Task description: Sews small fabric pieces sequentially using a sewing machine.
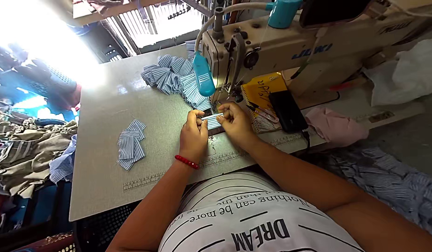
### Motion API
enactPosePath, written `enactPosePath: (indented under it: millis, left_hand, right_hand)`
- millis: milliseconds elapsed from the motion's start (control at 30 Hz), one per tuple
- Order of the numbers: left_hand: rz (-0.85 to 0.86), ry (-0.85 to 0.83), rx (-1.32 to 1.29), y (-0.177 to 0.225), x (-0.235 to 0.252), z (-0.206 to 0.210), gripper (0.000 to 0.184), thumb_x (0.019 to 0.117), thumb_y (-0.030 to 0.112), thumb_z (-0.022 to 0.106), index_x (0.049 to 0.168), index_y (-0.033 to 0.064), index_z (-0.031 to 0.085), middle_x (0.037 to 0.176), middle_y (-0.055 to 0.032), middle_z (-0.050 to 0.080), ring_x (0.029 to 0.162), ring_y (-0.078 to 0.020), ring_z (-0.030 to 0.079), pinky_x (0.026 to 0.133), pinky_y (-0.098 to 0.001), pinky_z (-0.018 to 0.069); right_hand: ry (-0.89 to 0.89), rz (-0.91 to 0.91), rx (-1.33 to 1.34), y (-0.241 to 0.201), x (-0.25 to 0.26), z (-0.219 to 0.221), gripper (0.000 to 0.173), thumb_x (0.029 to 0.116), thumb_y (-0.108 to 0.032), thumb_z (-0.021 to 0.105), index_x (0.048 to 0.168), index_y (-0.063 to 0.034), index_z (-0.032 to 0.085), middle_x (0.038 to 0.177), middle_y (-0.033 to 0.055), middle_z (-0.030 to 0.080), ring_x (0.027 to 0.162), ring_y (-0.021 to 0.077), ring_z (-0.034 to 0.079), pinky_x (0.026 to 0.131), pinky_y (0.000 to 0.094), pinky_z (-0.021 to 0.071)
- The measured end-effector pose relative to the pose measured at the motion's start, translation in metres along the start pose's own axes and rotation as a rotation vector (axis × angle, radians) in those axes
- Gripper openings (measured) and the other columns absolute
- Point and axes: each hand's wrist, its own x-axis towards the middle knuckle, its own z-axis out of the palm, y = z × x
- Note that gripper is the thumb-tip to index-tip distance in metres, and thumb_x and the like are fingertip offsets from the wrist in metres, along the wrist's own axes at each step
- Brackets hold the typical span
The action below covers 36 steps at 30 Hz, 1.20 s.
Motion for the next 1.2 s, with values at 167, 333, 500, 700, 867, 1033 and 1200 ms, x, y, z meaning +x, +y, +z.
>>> enactPosePath:
  millis: [167,333,500,700,867,1033,1200]
  left_hand:
    - [0.098,-0.067,0.363,-0.008,0.013,0.009,0.02,0.1017,0.011,0.056,0.117,-0.0003,0.061,0.084,-0.0163,0.066,0.081,-0.0348,0.068,0.075,-0.0527,0.0555]
    - [0.333,-0.02,0.453,-0.019,0.014,0.012,0.016,0.097,0.009,0.062,0.108,0.0034,0.072,0.113,-0.0174,0.067,0.109,-0.0374,0.063,0.092,-0.0538,0.0508]
    - [0.483,-0.103,0.469,-0.027,0.012,0.01,0.028,0.0962,0.001,0.058,0.115,0.008,0.077,0.122,-0.0104,0.074,0.115,-0.0304,0.068,0.1,-0.0533,0.048]
    - [0.493,-0.154,0.537,-0.028,0.014,0.005,0.035,0.0975,0.002,0.057,0.126,0.014,0.074,0.127,-0.007,0.072,0.118,-0.0282,0.068,0.112,-0.0608,0.0356]
    - [0.485,-0.143,0.578,-0.031,0.025,0.003,0.036,0.098,0.004,0.056,0.125,0.0171,0.075,0.126,-0.004,0.073,0.126,-0.0286,0.063,0.116,-0.0684,0.0238]
    - [0.496,-0.16,0.581,-0.035,0.034,0.0,0.037,0.0983,0.004,0.054,0.126,0.0179,0.075,0.127,-0.0028,0.073,0.129,-0.0286,0.061,0.116,-0.0732,0.0169]
    - [0.508,-0.167,0.56,-0.036,0.035,0.0,0.038,0.0979,0.003,0.053,0.127,0.0177,0.074,0.125,-0.0032,0.073,0.129,-0.0297,0.06,0.116,-0.0752,0.0147]
  right_hand:
    - [-0.025,0.009,-0.319,0.001,0.013,0.012,0.029,0.0958,-0.013,0.071,0.121,-0.0015,0.063,0.084,0.0145,0.066,0.085,0.035,0.067,0.083,0.056,0.0541]
    - [-0.022,0.019,-0.387,0.004,0.016,0.014,0.029,0.0943,-0.016,0.073,0.116,0.0001,0.065,0.087,0.0166,0.068,0.095,0.0379,0.067,0.091,0.0568,0.0522]
    - [0.007,-0.099,-0.381,0.007,0.013,0.012,0.007,0.0929,-0.007,0.071,0.093,-0.001,0.069,0.091,0.017,0.066,0.093,0.0355,0.066,0.087,0.0535,0.0526]
    - [-0.113,-0.192,-0.583,0.01,-0.015,-0.004,0.029,0.1011,-0.027,0.061,0.122,-0.0149,0.076,0.131,0.0124,0.066,0.13,0.0375,0.054,0.104,0.0578,0.0431]
    - [-0.179,-0.112,-0.661,0.009,-0.014,-0.004,0.042,0.105,-0.04,0.05,0.141,-0.0257,0.065,0.151,0.0109,0.054,0.151,0.0404,0.032,0.118,0.071,0.0175]
    - [-0.217,-0.068,-0.691,0.007,-0.01,-0.002,0.046,0.106,-0.045,0.046,0.148,-0.0294,0.058,0.158,0.0106,0.047,0.154,0.0402,0.025,0.119,0.0729,0.0101]
    - [-0.219,-0.063,-0.701,0.008,-0.011,0.0,0.048,0.1063,-0.046,0.044,0.15,-0.0298,0.056,0.159,0.0112,0.045,0.155,0.0408,0.022,0.12,0.0729,0.0072]
